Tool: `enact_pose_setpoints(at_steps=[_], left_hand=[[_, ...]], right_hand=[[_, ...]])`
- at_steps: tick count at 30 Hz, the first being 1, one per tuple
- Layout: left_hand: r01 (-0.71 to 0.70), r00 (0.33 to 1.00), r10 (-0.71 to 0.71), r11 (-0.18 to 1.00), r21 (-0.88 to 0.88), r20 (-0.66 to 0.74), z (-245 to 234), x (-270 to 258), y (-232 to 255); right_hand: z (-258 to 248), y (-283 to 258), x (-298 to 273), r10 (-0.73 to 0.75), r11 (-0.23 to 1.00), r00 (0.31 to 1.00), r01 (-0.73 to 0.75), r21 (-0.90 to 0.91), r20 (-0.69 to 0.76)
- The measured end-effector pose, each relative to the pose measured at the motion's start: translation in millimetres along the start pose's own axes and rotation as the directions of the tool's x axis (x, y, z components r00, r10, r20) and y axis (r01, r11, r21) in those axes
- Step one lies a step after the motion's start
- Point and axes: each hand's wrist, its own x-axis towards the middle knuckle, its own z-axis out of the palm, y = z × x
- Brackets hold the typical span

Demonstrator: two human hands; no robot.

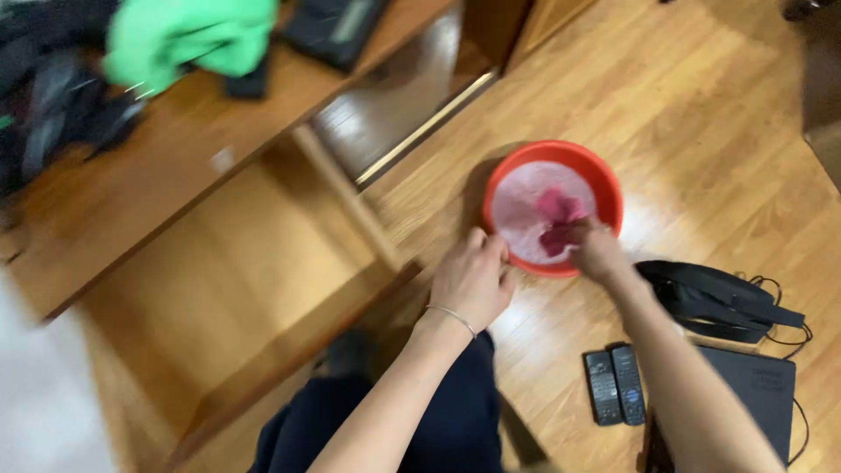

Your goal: Cleaning the interior of a wooden desk drawer using a cloth and soapy water from a basin.

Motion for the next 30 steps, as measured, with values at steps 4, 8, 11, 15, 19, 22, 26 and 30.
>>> enact_pose_setpoints(at_steps=[4,8,11,15,19,22,26,30], left_hand=[[-0.035,0.91,-0.014,0.993,0.109,0.415,119,109,-17],[-0.048,0.9,-0.096,0.947,0.316,0.424,238,195,-80],[0.019,0.896,-0.142,0.959,0.282,0.42,281,215,-104],[0.023,0.871,-0.171,0.951,0.31,0.461,337,230,-140],[0.224,0.801,-0.318,0.945,0.238,0.507,383,235,-155],[0.201,0.823,-0.23,0.973,0.112,0.52,381,243,-132],[0.222,0.861,-0.259,0.966,0.134,0.438,415,260,-136],[0.219,0.932,-0.176,0.97,-0.103,0.317,342,235,-72]], right_hand=[[104,101,47,0.127,0.989,0.99,-0.131,0.073,0.054],[205,135,92,0.382,0.882,0.894,-0.428,0.195,0.236],[240,95,126,0.323,0.905,0.901,-0.384,0.185,0.291],[297,102,151,0.243,0.94,0.868,-0.321,0.115,0.434],[310,123,145,0.395,0.819,0.893,-0.448,0.358,0.214],[281,117,135,0.38,0.598,0.924,-0.285,0.749,0.048],[226,125,103,0.686,0.292,0.727,-0.229,0.929,-0.036],[188,103,133,0.553,-0.431,0.551,-0.454,0.78,0.625]])
